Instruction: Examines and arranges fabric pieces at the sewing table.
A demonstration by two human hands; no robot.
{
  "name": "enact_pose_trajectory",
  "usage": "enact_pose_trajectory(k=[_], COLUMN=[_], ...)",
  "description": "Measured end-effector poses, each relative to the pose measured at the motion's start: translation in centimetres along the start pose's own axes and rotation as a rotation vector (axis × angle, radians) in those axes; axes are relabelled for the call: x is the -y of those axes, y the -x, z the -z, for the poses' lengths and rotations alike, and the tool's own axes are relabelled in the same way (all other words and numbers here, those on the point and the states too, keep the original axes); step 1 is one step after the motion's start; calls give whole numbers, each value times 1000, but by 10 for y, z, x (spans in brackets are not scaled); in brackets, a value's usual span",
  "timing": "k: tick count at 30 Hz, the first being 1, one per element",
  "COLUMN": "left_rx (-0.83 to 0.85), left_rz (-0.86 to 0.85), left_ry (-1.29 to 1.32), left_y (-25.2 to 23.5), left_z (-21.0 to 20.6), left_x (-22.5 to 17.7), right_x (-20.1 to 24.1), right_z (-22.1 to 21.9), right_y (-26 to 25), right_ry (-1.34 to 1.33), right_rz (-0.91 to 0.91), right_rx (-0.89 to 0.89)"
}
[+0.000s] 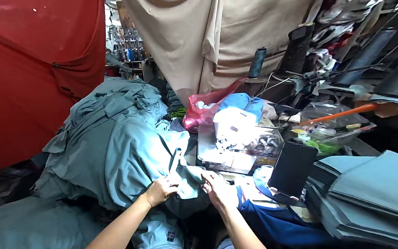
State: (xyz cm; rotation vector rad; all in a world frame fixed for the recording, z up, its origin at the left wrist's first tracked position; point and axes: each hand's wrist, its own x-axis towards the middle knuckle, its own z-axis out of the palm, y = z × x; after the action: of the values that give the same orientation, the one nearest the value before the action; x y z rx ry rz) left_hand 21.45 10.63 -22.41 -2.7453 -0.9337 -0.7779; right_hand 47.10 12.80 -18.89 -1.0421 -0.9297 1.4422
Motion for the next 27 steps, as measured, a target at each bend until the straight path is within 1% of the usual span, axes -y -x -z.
enact_pose_trajectory(k=[3, 6, 8, 10, 14, 16, 19, 23, 27], left_rx=[-1, -106, -151, -191, -244, -233, -162, -72, -57], left_rz=[-9, 45, 80, 78, 105, 147, 206, 260, 322], left_ry=[57, 95, 127, 186, 286, 312, 355, 395, 435], left_y=[-9, -17, -26, -47, -87, -97, -105, -107, -110], left_z=[15, 33, 47, 67, 104, 110, 110, 107, 111], left_x=[2, -2, -13, -29, -57, -60, -57, -58, -62], right_x=[8, 14, 16, 24, 46, 53, 56, 53, 48], right_z=[3, 4, 5, 4, -11, -18, -21, -20, -18], right_y=[1, 3, 8, 18, 49, 62, 68, 70, 70], right_ry=[6, -8, -7, 41, 81, 85, 80, 144, 138], right_rz=[3, 17, 45, 116, 340, 405, 458, 485, 517], right_rx=[11, 1, 21, 72, 192, 207, 202, 174, 170])
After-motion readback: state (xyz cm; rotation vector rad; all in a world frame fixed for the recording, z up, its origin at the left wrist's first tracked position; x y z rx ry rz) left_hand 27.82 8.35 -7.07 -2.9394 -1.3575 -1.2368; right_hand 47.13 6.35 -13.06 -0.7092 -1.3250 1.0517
